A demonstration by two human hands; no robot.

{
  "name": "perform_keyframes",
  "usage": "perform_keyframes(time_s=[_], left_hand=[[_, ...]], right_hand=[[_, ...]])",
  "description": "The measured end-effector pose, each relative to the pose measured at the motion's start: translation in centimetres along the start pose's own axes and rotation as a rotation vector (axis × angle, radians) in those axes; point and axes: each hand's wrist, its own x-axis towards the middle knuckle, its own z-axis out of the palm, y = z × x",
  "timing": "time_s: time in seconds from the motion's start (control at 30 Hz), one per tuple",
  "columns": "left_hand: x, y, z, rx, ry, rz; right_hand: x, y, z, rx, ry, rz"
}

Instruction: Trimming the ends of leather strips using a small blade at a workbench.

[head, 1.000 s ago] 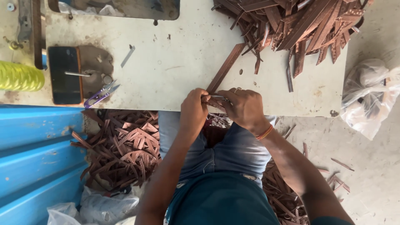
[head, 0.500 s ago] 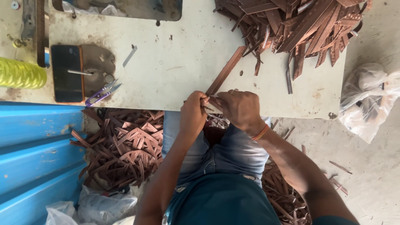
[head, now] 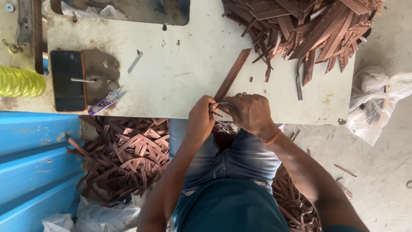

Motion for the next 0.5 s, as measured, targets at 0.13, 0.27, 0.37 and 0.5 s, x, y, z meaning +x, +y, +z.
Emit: perform_keyframes(time_s=[0.13,0.27,0.37,0.5], left_hand=[[-0.2,-0.5,-0.3,-0.053,-0.030,-0.031],[0.1,-2.0,-0.1,-0.161,-0.076,-0.051],[0.5,-2.0,-0.7,-0.214,-0.093,-0.072],[0.5,-2.1,-0.8,-0.215,-0.101,-0.048]], right_hand=[[-0.1,0.2,0.3,0.016,-0.050,0.025],[-0.8,1.1,0.9,0.074,-0.025,0.061],[-1.2,0.9,0.9,0.075,-0.019,0.091],[-2.1,1.8,1.8,0.083,-0.001,0.072]])
